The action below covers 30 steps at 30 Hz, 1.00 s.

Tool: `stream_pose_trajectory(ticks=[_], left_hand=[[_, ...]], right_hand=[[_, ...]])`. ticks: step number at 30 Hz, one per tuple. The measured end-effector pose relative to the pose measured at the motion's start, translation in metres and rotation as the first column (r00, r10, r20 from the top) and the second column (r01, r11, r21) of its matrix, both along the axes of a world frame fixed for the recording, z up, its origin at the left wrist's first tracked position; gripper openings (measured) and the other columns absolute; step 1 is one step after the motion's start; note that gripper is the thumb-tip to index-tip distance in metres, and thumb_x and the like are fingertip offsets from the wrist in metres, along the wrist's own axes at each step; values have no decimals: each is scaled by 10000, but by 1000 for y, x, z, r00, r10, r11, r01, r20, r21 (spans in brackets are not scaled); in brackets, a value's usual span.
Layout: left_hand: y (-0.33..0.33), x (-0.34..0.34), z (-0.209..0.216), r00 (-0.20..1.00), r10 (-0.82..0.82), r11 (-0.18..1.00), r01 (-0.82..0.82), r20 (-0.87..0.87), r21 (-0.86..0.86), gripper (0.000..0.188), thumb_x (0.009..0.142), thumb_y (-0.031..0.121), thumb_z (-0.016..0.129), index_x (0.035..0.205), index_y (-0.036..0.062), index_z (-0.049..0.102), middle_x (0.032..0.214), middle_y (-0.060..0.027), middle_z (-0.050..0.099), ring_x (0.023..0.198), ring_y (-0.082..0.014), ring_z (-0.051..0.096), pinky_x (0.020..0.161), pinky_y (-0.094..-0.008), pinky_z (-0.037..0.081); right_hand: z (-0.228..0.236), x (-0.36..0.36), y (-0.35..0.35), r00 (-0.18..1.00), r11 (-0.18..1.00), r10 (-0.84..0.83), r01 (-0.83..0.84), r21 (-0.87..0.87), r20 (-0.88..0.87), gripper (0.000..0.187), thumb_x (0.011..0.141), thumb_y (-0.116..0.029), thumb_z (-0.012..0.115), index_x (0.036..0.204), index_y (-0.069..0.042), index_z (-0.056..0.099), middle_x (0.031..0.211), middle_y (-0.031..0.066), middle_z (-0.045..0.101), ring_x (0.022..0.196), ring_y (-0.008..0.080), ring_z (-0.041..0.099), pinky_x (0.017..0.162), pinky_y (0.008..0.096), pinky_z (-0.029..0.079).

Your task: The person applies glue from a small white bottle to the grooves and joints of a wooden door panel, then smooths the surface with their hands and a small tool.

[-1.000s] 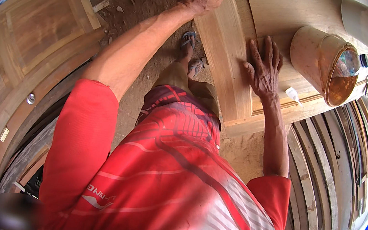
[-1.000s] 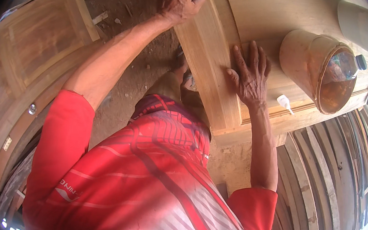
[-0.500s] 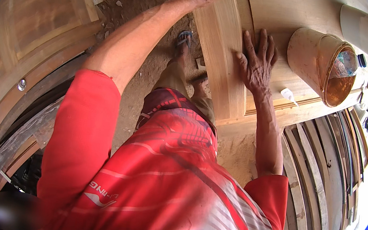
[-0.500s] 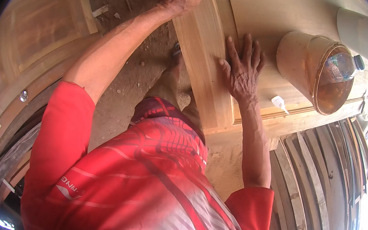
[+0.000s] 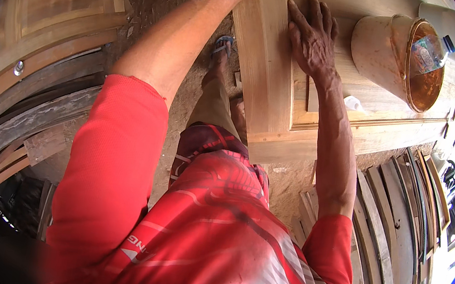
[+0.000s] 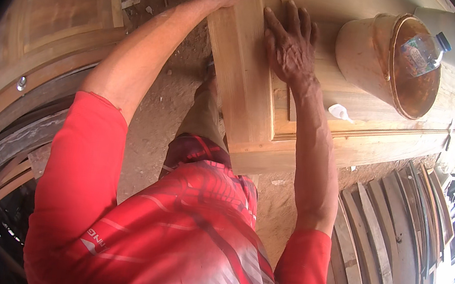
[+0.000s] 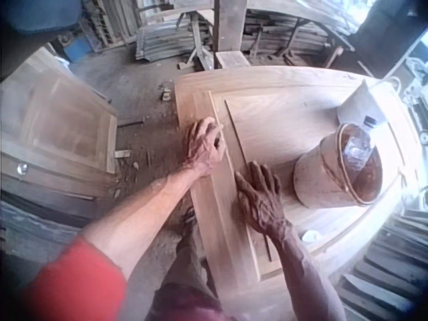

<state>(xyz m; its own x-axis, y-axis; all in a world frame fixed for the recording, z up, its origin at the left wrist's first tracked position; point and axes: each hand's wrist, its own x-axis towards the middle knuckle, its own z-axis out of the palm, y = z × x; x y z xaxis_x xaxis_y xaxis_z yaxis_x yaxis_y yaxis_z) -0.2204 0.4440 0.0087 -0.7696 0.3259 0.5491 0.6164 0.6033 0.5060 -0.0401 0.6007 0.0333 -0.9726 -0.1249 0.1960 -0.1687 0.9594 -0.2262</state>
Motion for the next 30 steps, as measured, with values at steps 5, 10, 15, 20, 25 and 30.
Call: stream_pose_trajectory(ticks=[5, 10, 15, 20, 25, 30], left_hand=[[-8, 0, 2, 999, 10, 1000, -10, -47, -5, 308, 796, 161, 688, 1090, 74, 715, 1154, -148, 613, 1074, -369, 594, 934, -495, 492], [-1, -3, -6, 998, -13, 1000, 14, -62, 18, 305, 788, 153, 686, 1081, 70, 708, 1146, -152, 612, 1058, -374, 596, 924, -497, 493], [-6, -6, -11, 997, -13, 1000, 14, -70, 9, 295, 783, 140, 681, 1069, 71, 697, 1130, -151, 612, 1040, -380, 592, 914, -506, 487], [-5, -6, -9, 997, 12, 1000, -13, -75, -10, 308, 779, 156, 690, 1078, 83, 702, 1140, -149, 607, 1049, -379, 587, 923, -510, 482], [-2, -4, -10, 998, 8, 1000, -8, -59, -6, 324, 779, 161, 693, 1094, 88, 708, 1148, -148, 602, 1057, -376, 584, 932, -503, 483], [-4, -3, -9, 999, 16, 1000, -17, -48, -20, 325, 776, 161, 695, 1093, 87, 712, 1163, -145, 600, 1068, -375, 582, 936, -498, 483]], right_hand=[[0, 39, 7, 998, 989, 69, -67, -129, 7, 439, 962, -253, 573, 1396, -194, 607, 1543, 200, 430, 1419, 428, 381, 1161, 589, 278], [1, 6, 10, 998, 993, 9, -17, -119, -66, 436, 932, -225, 597, 1365, -178, 620, 1504, 185, 475, 1378, 424, 433, 1114, 588, 348], [3, 17, 26, 995, 988, 98, -97, -119, 8, 478, 958, -265, 566, 1427, -172, 590, 1504, 194, 488, 1384, 455, 426, 1144, 573, 337], [0, 28, 31, 995, 965, 101, -93, -246, 22, 494, 945, -278, 574, 1431, -189, 595, 1514, 190, 480, 1393, 447, 422, 1147, 579, 335], [6, -8, 26, 994, 984, 107, -102, -147, 24, 503, 927, -274, 604, 1423, -191, 602, 1525, 185, 470, 1402, 425, 423, 1134, 588, 344], [9, 10, 30, 976, 971, 207, -198, -134, 64, 475, 927, -262, 616, 1400, -224, 626, 1535, 181, 461, 1413, 429, 409, 1148, 585, 323]])
